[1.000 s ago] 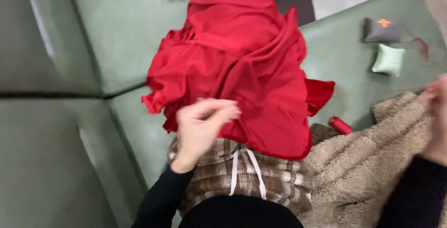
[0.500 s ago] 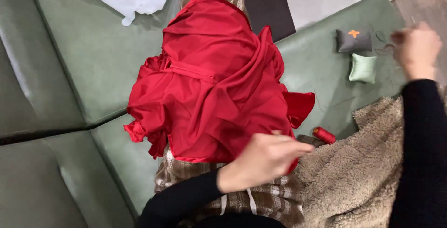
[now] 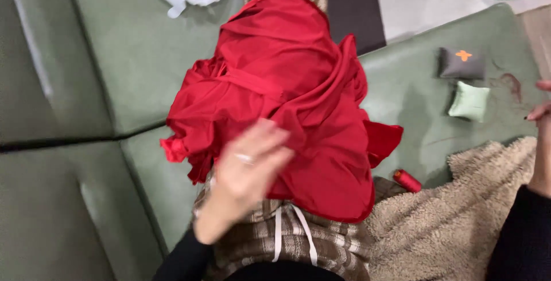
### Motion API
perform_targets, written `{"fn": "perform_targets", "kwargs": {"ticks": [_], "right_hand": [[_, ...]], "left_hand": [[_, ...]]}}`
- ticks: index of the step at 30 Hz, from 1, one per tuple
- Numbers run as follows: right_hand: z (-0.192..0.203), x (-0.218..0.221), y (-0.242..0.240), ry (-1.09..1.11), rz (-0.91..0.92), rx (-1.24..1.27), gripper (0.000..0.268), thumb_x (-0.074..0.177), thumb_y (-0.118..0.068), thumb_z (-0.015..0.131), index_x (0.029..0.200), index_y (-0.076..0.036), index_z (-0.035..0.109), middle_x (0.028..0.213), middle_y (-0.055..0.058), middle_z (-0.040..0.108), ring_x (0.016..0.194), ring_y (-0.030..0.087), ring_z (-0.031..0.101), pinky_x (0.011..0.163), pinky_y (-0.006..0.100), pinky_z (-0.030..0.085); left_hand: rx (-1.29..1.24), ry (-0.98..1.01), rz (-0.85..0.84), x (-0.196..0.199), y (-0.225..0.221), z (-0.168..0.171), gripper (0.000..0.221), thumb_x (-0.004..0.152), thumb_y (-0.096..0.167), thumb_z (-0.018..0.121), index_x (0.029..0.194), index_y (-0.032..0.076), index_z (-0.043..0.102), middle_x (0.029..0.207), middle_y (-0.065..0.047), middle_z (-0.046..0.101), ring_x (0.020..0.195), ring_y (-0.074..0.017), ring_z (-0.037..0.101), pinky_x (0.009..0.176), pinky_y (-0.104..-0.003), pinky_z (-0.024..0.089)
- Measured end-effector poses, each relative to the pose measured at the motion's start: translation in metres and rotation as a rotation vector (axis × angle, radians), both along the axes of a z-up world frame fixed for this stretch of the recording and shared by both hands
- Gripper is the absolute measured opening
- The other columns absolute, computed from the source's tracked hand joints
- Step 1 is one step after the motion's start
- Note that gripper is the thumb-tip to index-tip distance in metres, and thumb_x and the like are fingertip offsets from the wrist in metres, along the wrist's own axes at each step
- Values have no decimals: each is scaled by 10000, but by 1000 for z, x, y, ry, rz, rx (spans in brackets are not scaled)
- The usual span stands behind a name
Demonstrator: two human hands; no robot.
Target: A person is hand-sewing a red garment, focusing on folding the fabric and making precise stitches.
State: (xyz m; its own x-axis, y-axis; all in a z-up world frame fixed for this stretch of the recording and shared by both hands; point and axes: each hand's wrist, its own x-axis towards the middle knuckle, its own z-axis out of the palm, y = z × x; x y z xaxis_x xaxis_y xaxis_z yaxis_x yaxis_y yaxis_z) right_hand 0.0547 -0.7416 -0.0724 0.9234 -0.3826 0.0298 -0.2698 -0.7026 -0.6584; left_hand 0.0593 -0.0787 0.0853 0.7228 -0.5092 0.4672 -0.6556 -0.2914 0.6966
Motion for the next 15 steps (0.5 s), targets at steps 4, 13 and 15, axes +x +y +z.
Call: {"fn": "perform_targets", "kwargs": {"ticks": [4, 13, 15], "right_hand": [[105, -2, 201, -19, 142, 255, 459, 1314, -362, 248, 1430, 26, 463, 1292, 158, 585, 734, 111, 464, 574, 199, 229], [146, -35, 432, -19, 909, 236, 164, 987, -83, 620, 1069, -18, 747, 1027, 99, 771, 813, 164, 714, 820, 283, 571], [128, -45, 458, -69, 977, 252, 164, 945, -104, 672, 1068, -26, 747, 1041, 113, 761, 915, 201, 730, 883, 303, 596]], "left_hand": [[302, -32, 440, -25, 81, -12, 271, 1016, -61, 564, 1185, 64, 735, 1325, -146, 668, 1338, -409, 591, 1129, -494, 487], [524, -6, 522, -81, 136, -74, 476, 985, 131, 663, 1451, 131, 564, 1509, -202, 491, 1370, -411, 540, 1001, -507, 510], [596, -7, 560, -83, 135, -98, 483, 1052, 259, 633, 1517, 194, 522, 1626, -183, 402, 1482, -390, 480, 930, -466, 513]]}}
